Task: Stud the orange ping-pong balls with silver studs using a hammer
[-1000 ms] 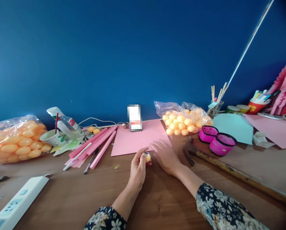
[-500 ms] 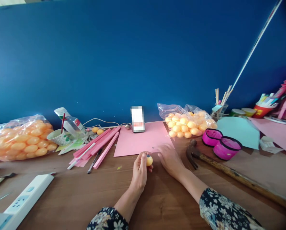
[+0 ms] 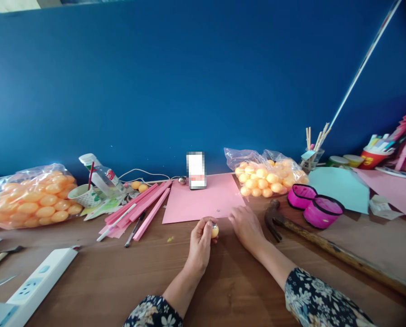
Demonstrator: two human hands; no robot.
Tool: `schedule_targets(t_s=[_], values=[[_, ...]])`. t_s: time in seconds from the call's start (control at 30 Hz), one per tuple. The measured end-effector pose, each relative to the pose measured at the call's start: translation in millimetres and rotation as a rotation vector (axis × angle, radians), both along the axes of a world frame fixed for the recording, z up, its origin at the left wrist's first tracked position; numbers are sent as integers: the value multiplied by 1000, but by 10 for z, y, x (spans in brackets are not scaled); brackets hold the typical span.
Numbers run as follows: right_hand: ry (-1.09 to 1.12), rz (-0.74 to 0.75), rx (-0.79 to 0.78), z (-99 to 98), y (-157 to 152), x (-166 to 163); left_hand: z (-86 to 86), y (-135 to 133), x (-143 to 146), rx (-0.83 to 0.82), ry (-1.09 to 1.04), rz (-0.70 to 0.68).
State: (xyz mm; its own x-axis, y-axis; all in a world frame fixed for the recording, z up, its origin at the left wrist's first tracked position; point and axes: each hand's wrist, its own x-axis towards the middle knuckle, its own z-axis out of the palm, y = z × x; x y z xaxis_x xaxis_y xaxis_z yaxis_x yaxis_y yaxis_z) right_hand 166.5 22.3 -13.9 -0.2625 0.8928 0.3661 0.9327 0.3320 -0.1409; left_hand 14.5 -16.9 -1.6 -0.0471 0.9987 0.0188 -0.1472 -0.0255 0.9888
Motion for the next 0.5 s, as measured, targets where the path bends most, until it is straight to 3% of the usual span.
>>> schedule_targets(t_s=[0.5], values=[[-18, -14, 27, -4, -9, -3, 2, -22, -15, 4, 4, -22]])
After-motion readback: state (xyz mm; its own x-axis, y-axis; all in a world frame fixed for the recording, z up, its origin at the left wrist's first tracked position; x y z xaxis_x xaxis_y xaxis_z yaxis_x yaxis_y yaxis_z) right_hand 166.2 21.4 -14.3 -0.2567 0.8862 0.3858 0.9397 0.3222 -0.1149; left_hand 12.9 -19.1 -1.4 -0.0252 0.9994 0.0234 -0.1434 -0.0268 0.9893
